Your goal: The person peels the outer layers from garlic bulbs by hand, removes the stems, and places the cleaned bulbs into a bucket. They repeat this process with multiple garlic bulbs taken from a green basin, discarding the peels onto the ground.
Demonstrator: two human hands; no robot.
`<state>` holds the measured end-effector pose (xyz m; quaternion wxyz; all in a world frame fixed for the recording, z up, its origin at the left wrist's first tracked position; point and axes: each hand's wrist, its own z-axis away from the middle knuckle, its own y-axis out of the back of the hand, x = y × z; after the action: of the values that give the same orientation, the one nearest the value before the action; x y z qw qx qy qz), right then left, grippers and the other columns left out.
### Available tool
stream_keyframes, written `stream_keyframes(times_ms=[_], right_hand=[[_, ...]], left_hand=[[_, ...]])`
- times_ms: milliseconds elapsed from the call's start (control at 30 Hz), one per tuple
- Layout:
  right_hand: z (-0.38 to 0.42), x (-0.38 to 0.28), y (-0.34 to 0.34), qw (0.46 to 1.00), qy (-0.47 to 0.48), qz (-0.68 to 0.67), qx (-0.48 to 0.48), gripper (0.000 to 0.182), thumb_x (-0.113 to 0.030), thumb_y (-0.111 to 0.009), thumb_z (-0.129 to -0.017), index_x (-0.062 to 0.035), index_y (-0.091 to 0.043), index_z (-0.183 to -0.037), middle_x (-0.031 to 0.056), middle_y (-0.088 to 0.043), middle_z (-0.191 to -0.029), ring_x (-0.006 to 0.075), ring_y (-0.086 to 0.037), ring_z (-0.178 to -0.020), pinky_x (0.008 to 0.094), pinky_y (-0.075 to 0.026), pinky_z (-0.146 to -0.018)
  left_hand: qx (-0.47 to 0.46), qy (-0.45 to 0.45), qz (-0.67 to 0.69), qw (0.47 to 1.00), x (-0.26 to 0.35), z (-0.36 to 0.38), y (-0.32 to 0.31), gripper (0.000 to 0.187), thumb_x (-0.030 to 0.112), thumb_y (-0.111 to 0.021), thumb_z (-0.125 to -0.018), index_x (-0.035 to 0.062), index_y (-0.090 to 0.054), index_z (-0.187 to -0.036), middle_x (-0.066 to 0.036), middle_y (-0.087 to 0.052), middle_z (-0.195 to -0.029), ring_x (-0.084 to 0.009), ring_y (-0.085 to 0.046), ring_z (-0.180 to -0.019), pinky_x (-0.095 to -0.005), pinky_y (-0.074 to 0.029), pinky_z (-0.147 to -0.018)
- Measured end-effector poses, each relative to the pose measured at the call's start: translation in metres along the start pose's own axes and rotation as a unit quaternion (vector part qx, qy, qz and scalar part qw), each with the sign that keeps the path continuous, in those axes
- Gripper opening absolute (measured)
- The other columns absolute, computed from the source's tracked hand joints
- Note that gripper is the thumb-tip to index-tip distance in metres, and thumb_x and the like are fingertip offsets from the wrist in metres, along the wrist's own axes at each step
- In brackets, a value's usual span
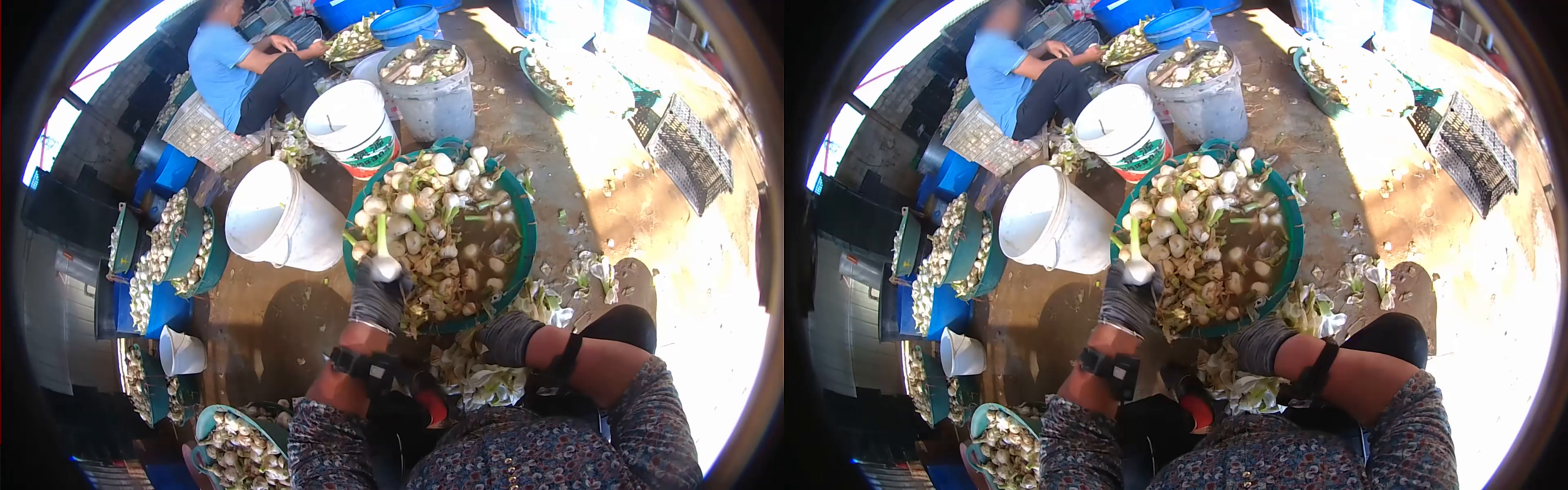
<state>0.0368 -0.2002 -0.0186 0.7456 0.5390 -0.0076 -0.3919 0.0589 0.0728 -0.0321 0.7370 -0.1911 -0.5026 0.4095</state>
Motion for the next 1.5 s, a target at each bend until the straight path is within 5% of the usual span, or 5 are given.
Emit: stream_keyframes(times_ms=[233, 633, 1033, 1133, 1500], right_hand=[[0.001, 0.007, 0.025, 1.000, -0.015, 0.001, -0.009, 0.020, -0.019, -0.057, -0.075, -0.0076, -0.069, -0.087, 0.0138, -0.068, -0.076, 0.0319, -0.067, -0.073, 0.0455, -0.052, -0.065], [0.023, 0.025, 0.011, 0.995, 0.033, -0.081, 0.055, 0.021, -0.018, -0.060, -0.077, -0.0074, -0.071, -0.091, 0.0125, -0.068, -0.078, 0.0314, -0.067, -0.073, 0.0431, -0.052, -0.062], [0.034, 0.050, 0.035, 0.993, 0.016, -0.088, 0.083, 0.020, -0.021, -0.059, -0.078, -0.0083, -0.071, -0.088, 0.0125, -0.069, -0.079, 0.0319, -0.068, -0.075, 0.0441, -0.052, -0.061], [0.030, 0.052, 0.040, 0.994, -0.037, -0.042, 0.089, 0.020, -0.023, -0.059, -0.078, -0.0110, -0.071, -0.089, 0.0112, -0.069, -0.080, 0.0311, -0.068, -0.077, 0.0437, -0.052, -0.063], [0.027, 0.042, 0.078, 0.976, -0.145, -0.115, 0.115, 0.047, -0.035, -0.065, -0.079, -0.0060, -0.060, -0.115, 0.0183, -0.066, -0.104, 0.0333, -0.064, -0.094, 0.0438, -0.050, -0.082]], left_hand=[[-0.022, -0.172, 0.035, 0.984, 0.145, -0.127, -0.141, 0.071, 0.049, -0.049, -0.094, -0.0027, -0.027, -0.137, -0.027, -0.047, -0.123, -0.0339, -0.057, -0.103, -0.0491, -0.048, -0.094], [0.018, 0.163, -0.454, 0.876, -0.145, -0.136, -0.054, 0.037, 0.033, -0.056, -0.092, 0.0084, -0.053, -0.119, -0.009, -0.065, -0.097, -0.0185, -0.060, -0.059, -0.0335, -0.053, -0.049], [-0.297, 0.000, -0.927, 0.229, -0.256, -0.209, -0.001, 0.055, 0.045, -0.048, -0.092, 0.0099, -0.049, -0.134, -0.021, -0.047, -0.137, -0.0379, -0.047, -0.124, -0.0420, -0.042, -0.101], [-0.156, 0.191, -0.846, 0.472, -0.229, -0.173, -0.030, 0.050, 0.039, -0.052, -0.090, 0.0097, -0.054, -0.130, -0.022, -0.049, -0.134, -0.0374, -0.050, -0.121, -0.0416, -0.042, -0.100], [-0.160, -0.007, -0.866, 0.474, -0.212, -0.150, -0.017, 0.044, 0.042, -0.060, -0.085, 0.0071, -0.062, -0.112, -0.019, -0.064, -0.110, -0.0351, -0.061, -0.100, -0.0423, -0.048, -0.083]])
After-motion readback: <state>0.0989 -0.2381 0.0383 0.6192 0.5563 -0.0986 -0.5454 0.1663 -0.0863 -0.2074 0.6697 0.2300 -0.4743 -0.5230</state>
